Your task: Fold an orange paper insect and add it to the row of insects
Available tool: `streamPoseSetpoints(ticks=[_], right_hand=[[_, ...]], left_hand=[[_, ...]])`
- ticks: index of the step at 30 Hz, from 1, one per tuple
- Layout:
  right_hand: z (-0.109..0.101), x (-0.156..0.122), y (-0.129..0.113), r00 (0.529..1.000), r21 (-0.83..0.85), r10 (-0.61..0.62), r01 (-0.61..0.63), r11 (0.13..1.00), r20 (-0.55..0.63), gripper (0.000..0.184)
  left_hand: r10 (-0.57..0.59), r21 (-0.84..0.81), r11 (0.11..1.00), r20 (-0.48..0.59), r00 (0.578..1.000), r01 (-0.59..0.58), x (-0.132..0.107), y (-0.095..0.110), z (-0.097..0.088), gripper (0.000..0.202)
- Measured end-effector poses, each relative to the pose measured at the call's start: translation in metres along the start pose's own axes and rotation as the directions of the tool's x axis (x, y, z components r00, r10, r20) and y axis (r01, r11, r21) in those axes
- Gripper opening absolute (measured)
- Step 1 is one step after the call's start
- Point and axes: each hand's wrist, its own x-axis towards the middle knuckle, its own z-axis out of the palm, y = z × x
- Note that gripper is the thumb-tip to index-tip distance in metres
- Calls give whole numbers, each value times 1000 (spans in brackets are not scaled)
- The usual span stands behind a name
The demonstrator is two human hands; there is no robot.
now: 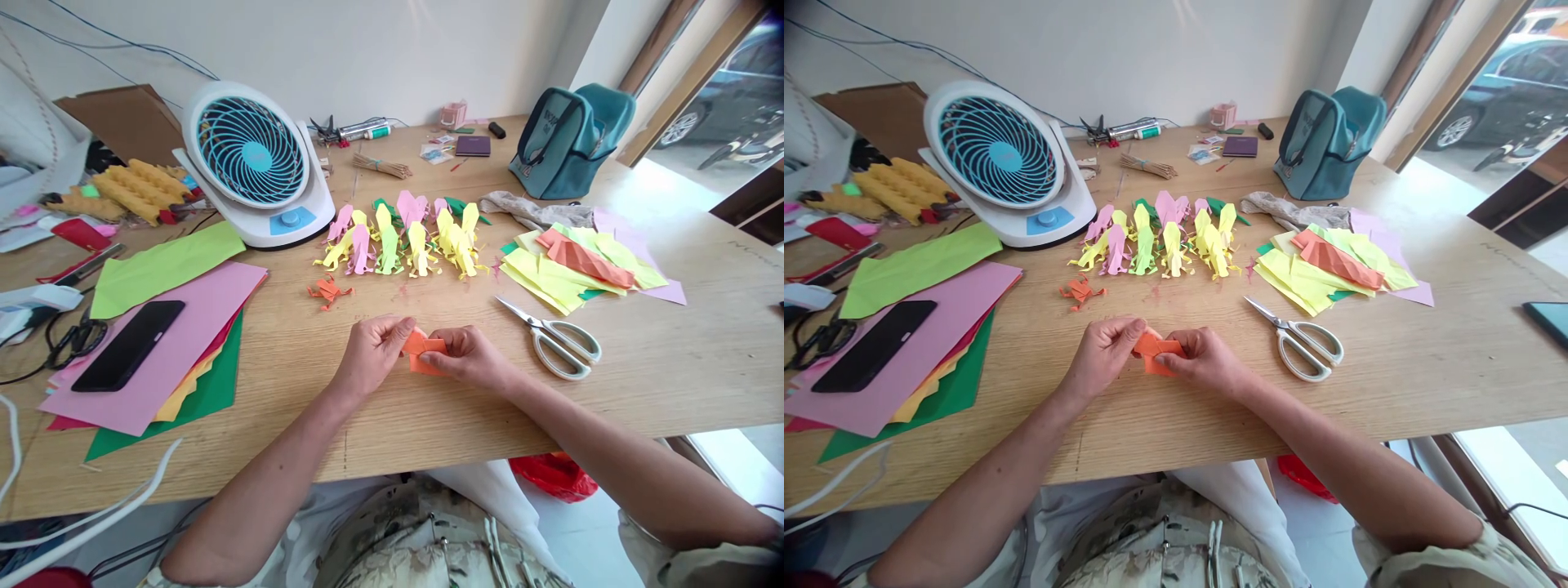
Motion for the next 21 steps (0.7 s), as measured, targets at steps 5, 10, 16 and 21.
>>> streamPoseSetpoints(ticks=[5, 10, 16, 21], right_hand=[[-2, 3, 4, 997, 120, 33, -25, 993, -65, 48], [-2, 4, -1, 997, 174, 39, -28, 984, -61, 46], [-2, 3, -5, 998, 180, 53, -47, 983, -29, 49], [-3, 2, 0, 999, 167, 16, -9, 986, -40, 50]], left_hand=[[-57, 4, 998, -15, 998, 57, 2, -2, 3, 31], [-118, -41, 992, -17, 993, 117, 5, -10, 4, 35], [-148, -84, 986, -5, 989, 147, 8, -10, -2, 42], [-137, -105, 985, 8, 991, 137, 8, -8, -4, 48]])
